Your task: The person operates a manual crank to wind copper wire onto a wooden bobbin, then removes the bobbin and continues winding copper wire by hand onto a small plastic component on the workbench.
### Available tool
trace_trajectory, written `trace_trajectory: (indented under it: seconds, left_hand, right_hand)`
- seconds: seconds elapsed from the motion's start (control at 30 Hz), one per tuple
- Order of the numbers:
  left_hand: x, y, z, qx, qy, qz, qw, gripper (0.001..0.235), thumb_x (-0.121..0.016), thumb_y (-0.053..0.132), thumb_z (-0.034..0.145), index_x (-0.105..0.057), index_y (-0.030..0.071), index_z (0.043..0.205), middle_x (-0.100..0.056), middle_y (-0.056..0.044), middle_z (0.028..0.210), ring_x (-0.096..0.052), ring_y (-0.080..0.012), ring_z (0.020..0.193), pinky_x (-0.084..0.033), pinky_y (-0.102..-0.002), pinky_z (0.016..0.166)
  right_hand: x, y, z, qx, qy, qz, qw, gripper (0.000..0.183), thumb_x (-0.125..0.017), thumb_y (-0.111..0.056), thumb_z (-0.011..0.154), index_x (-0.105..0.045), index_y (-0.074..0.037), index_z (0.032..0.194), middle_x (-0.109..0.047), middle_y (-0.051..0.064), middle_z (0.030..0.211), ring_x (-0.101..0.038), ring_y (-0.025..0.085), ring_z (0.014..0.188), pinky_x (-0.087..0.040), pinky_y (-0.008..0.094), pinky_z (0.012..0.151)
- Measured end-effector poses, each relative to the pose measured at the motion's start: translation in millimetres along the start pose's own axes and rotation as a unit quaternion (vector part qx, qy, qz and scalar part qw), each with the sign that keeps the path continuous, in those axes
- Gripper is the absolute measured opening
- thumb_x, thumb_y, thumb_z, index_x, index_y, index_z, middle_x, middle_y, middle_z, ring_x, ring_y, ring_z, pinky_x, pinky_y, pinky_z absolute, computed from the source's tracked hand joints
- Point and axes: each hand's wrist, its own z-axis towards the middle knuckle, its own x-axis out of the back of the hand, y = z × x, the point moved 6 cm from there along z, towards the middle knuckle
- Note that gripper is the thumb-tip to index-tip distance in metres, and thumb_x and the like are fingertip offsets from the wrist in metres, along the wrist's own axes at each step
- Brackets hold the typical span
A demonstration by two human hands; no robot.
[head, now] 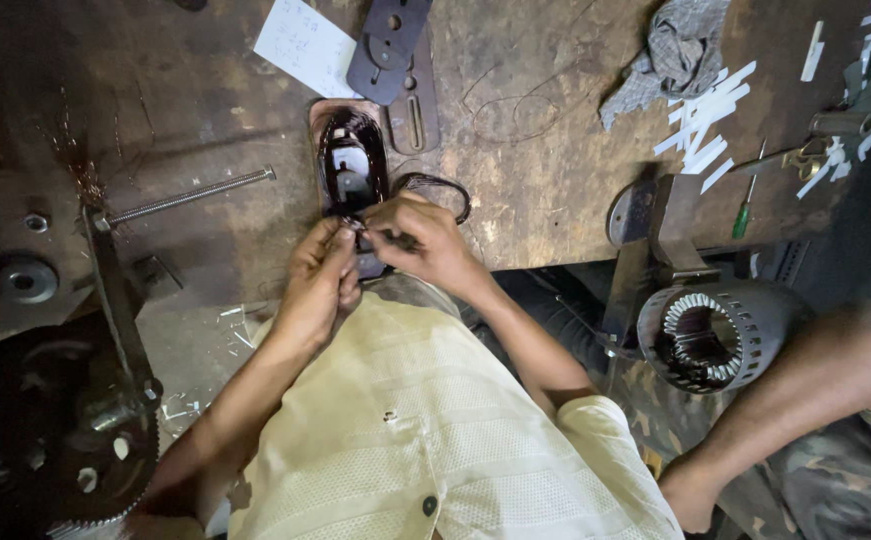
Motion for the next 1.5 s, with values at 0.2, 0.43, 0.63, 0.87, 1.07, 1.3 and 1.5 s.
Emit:
trace_trajectory:
  seconds: [0.2,0.43,0.63,0.87,1.07,1.3,1.5]
  left_hand:
    - [0.8,36.8,-20.5,-0.291,0.085,0.377,0.875,0.017,-0.066,0.017,0.105,-0.067,0.009,0.120,-0.063,-0.001,0.094,-0.053,-0.0064,0.072,-0.043,-0.021,0.057]
    - [-28.9,88.8,-33.8,-0.599,-0.053,0.696,0.391,0.047,-0.078,0.024,0.088,-0.067,0.018,0.133,-0.059,0.002,0.141,-0.052,-0.0255,0.125,-0.049,-0.044,0.107]
    - [-47.3,104.7,-17.4,-0.587,-0.139,0.741,0.296,0.045,-0.073,0.014,0.089,-0.072,0.026,0.133,-0.062,0.010,0.135,-0.055,-0.0147,0.117,-0.050,-0.035,0.099]
    - [-58.1,120.9,-8.7,-0.492,-0.186,0.701,0.481,0.029,-0.076,0.012,0.086,-0.075,0.016,0.114,-0.071,0.003,0.120,-0.066,-0.0179,0.095,-0.056,-0.033,0.083]
    - [-66.2,132.1,-5.4,-0.452,-0.216,0.646,0.576,0.020,-0.073,0.006,0.088,-0.070,0.008,0.107,-0.072,-0.004,0.115,-0.071,-0.0230,0.104,-0.059,-0.034,0.087]
    - [-65.3,131.5,1.1,-0.430,-0.211,0.645,0.596,0.019,-0.076,0.012,0.092,-0.071,0.007,0.109,-0.072,-0.006,0.105,-0.070,-0.0233,0.096,-0.058,-0.036,0.079]
    - [-59.0,128.3,6.1,-0.393,-0.210,0.664,0.600,0.021,-0.075,0.017,0.092,-0.067,0.009,0.111,-0.072,-0.005,0.106,-0.070,-0.0202,0.094,-0.059,-0.033,0.074]
  right_hand:
    - [3.1,-3.6,7.3,-0.050,-0.002,0.010,0.999,0.016,-0.077,-0.002,0.088,-0.065,-0.003,0.098,-0.074,0.009,0.105,-0.067,0.018,0.084,-0.053,0.031,0.071]
    - [18.4,-4.1,15.1,-0.054,-0.019,0.026,0.998,0.022,-0.079,-0.004,0.087,-0.068,-0.005,0.106,-0.070,0.006,0.097,-0.062,0.016,0.074,-0.053,0.031,0.069]
    - [25.2,-5.9,24.6,-0.037,-0.063,0.013,0.997,0.022,-0.081,-0.007,0.091,-0.068,-0.006,0.110,-0.071,0.006,0.099,-0.065,0.017,0.077,-0.056,0.032,0.073]
    - [24.9,-3.6,23.3,-0.005,-0.071,-0.042,0.997,0.026,-0.083,-0.014,0.092,-0.070,-0.007,0.113,-0.073,0.006,0.097,-0.070,0.019,0.082,-0.058,0.034,0.074]
    - [28.5,-22.3,23.2,0.158,-0.011,-0.159,0.975,0.022,-0.078,-0.010,0.094,-0.063,-0.005,0.110,-0.071,0.014,0.112,-0.072,0.027,0.090,-0.060,0.037,0.077]
    - [20.8,-32.4,19.4,0.242,-0.028,-0.287,0.927,0.023,-0.079,-0.005,0.093,-0.057,-0.003,0.098,-0.071,0.015,0.114,-0.068,0.024,0.081,-0.056,0.037,0.068]
    - [24.7,-29.3,25.7,0.143,-0.051,-0.194,0.969,0.023,-0.079,-0.013,0.091,-0.067,-0.001,0.106,-0.069,0.015,0.109,-0.070,0.029,0.088,-0.058,0.041,0.077]
